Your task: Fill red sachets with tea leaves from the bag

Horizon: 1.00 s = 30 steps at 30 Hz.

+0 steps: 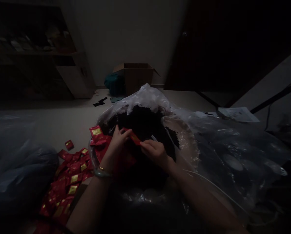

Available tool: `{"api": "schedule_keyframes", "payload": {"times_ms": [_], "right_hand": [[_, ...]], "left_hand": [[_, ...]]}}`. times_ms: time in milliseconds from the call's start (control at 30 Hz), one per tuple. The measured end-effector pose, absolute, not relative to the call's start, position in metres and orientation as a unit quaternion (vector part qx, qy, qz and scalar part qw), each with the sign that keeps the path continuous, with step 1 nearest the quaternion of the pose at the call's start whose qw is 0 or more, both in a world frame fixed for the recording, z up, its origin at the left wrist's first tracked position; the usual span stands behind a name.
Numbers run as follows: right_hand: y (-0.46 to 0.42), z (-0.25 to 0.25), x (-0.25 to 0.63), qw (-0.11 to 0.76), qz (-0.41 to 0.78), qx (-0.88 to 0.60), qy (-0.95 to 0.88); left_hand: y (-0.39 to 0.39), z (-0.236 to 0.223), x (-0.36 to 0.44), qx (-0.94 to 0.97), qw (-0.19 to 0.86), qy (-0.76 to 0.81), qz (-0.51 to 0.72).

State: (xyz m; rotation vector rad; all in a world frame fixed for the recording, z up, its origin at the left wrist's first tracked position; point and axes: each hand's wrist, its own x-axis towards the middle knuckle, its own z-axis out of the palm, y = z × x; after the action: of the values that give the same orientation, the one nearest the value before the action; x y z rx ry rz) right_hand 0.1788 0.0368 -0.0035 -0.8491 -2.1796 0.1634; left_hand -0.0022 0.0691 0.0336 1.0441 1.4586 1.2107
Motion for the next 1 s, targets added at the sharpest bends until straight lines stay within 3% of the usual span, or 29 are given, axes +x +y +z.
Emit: {"api": "schedule_keyframes", "payload": {"times_ms": [100, 300, 633, 767, 867, 1000], "right_hand": [[0.036, 0.0, 0.175, 0.358, 0.055, -0.288, -0.887], [0.044, 0.02, 0.185, 0.449, -0.04, -0.422, -0.787], [0.045, 0.019, 0.19, 0.403, -0.076, -0.424, -0.808], [0.044, 0.027, 0.193, 0.386, -0.088, -0.423, -0.815], [0.047, 0.033, 0.199, 0.362, -0.045, -0.383, -0.849], [0.051, 0.038, 0.209, 0.366, 0.03, -0.319, -0.874]], "left_hand": [[0.062, 0.031, 0.006, 0.432, 0.57, 0.477, 0.511], [0.045, 0.04, 0.018, 0.424, 0.683, 0.403, 0.437], [0.048, 0.027, 0.033, 0.472, 0.652, 0.39, 0.448], [0.047, 0.021, 0.035, 0.551, 0.583, 0.431, 0.415], [0.047, 0.024, 0.035, 0.594, 0.532, 0.44, 0.413], [0.047, 0.038, 0.029, 0.573, 0.548, 0.439, 0.422]]}}
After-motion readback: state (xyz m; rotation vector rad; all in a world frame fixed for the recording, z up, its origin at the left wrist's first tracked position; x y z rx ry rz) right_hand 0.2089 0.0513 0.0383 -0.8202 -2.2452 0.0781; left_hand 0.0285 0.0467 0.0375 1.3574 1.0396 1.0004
